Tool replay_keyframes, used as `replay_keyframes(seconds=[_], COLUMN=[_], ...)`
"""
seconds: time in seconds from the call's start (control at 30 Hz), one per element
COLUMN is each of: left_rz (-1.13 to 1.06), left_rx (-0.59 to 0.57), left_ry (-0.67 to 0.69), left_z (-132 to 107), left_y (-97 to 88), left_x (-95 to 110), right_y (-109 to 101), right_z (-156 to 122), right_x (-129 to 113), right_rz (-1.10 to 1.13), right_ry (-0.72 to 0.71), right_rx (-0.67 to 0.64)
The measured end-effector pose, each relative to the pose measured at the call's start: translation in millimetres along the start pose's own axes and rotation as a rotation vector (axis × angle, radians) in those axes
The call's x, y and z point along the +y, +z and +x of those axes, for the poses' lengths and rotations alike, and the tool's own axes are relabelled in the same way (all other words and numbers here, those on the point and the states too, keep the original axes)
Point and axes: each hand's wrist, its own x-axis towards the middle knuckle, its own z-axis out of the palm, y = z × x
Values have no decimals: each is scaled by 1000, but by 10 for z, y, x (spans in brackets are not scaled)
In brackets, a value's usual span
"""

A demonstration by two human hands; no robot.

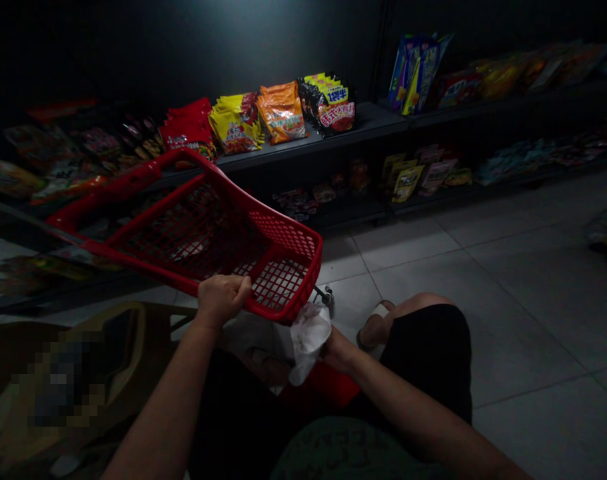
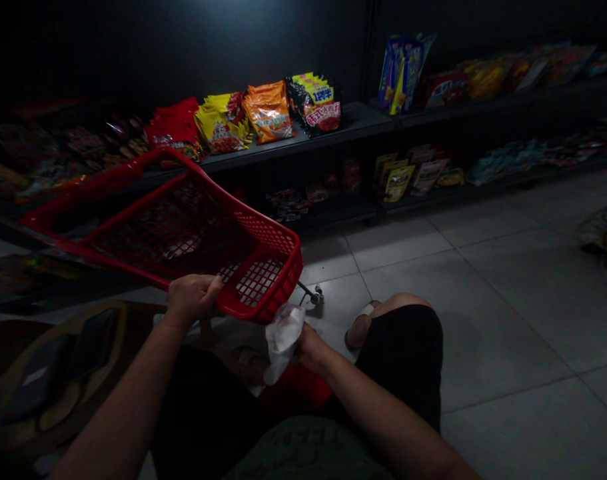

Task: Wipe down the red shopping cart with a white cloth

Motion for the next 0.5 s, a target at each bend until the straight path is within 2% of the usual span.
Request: replay_keyframes(seconds=[0.1,0.3,0.4,0.5], left_rz=[-7,-1,-5,-12], left_rx=[15,11,14,18], left_ry=[10,1,6,12], left_z=[10,1,-23,-22], left_y=[17,30,22,23], left_x=[16,-20,-29,-6], right_y=[42,-77,-104,18], right_z=[75,147,72,-9], right_x=[114,375,397,374], right_rz=[48,-190,-136,11], right_ry=[14,-184,-138,-78], right_rx=[-41,26,22,-21])
